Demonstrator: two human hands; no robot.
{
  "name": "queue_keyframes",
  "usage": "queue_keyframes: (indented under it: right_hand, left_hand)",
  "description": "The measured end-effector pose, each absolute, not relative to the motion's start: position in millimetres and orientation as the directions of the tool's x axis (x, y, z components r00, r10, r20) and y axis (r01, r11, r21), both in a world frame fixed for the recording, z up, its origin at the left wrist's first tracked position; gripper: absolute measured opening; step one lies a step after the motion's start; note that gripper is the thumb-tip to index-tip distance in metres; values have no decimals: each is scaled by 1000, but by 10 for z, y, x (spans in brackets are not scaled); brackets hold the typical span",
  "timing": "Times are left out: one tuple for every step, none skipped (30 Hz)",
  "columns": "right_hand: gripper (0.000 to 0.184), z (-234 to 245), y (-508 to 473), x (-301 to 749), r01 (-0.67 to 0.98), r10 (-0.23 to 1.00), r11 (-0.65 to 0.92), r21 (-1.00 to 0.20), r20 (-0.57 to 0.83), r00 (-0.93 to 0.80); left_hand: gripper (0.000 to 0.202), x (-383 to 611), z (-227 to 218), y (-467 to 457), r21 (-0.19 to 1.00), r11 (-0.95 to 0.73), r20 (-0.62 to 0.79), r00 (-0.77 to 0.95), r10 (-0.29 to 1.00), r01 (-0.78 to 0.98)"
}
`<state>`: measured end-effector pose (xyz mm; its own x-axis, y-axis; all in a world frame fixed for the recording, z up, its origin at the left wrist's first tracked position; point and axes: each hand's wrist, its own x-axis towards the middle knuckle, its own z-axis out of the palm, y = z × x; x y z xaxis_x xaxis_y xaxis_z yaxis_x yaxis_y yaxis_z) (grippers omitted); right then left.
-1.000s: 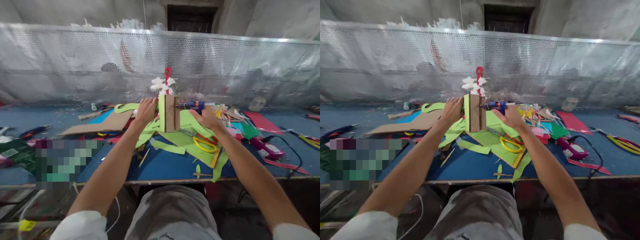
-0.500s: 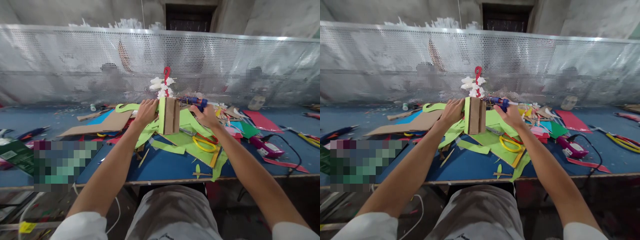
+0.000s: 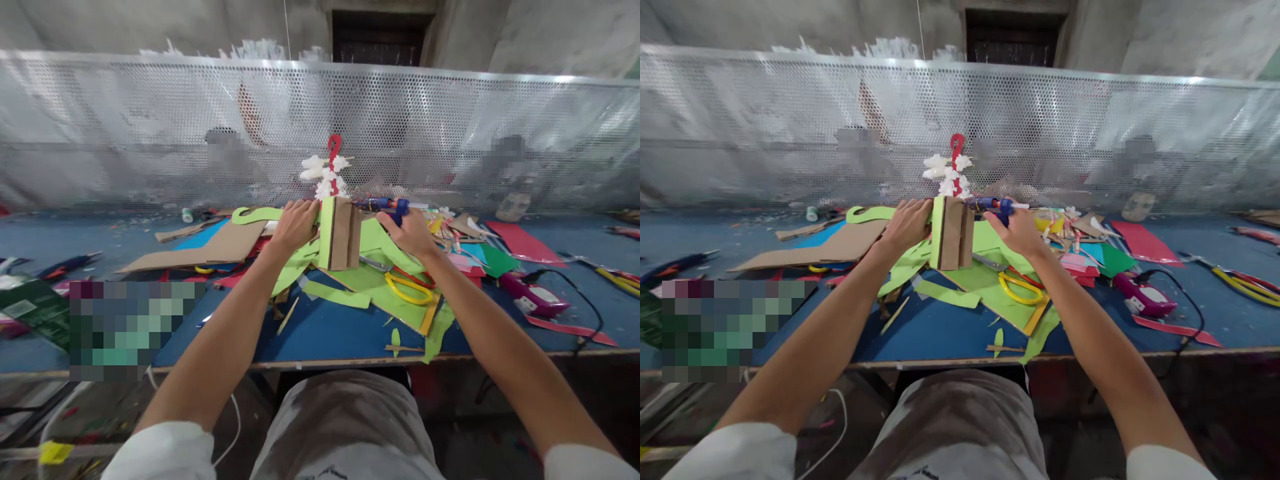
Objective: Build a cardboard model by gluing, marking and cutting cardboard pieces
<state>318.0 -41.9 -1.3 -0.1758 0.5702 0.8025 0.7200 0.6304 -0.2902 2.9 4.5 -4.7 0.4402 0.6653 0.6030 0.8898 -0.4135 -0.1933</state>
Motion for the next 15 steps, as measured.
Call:
queue_keyframes:
  right_hand:
    - [57,-17,-418,3166,722,564,631,-284,807,-176]
    - [58,-21,-419,3151,722,555,636,-275,812,-180]
    - [59,-24,-421,3135,720,546,641,-265,817,-185]
    - [60,-25,-424,3121,718,539,647,-257,820,-192]
    - [61,-26,-427,3111,716,535,652,-250,821,-201]
    - [61,-26,-429,3105,715,532,654,-247,822,-204]
    - [61,-24,-429,3104,717,532,652,-246,822,-202]
    - [62,-23,-427,3109,720,535,648,-249,822,-197]
    - [62,-22,-423,3119,724,538,642,-253,821,-190]
    - [62,-21,-417,3131,727,543,636,-258,820,-183]
    - [62,-21,-411,3144,731,549,629,-264,816,-178]
    - [63,-22,-405,3154,733,556,625,-268,812,-177]
    - [63,-24,-401,3161,734,562,623,-272,807,-179]
    - [63,-27,-399,3162,733,565,622,-275,805,-178]
    - [64,-30,-399,3160,730,566,624,-277,805,-179]
  left_hand:
    - [43,30,-48,49,-196,-420,602,447,662,886]
    - [42,32,-48,51,-199,-426,603,453,657,883]
    - [42,34,-47,51,-203,-430,604,458,652,880]
    - [41,36,-45,51,-208,-431,605,462,649,878]
    - [41,38,-43,49,-212,-431,604,464,648,877]
    - [41,39,-41,47,-215,-431,601,466,649,877]
    - [41,39,-39,44,-216,-429,598,466,652,877]
    - [41,38,-38,41,-212,-426,598,462,655,879]
    - [41,35,-37,39,-205,-423,601,454,657,883]
    - [40,31,-37,37,-196,-418,607,445,659,887]
    - [40,25,-37,35,-188,-413,613,435,660,891]
    - [40,19,-37,34,-182,-406,618,425,662,896]
    - [40,13,-36,32,-177,-397,621,415,665,901]
    - [40,7,-34,31,-175,-388,621,407,670,905]
    - [40,2,-33,30,-175,-380,620,402,674,908]
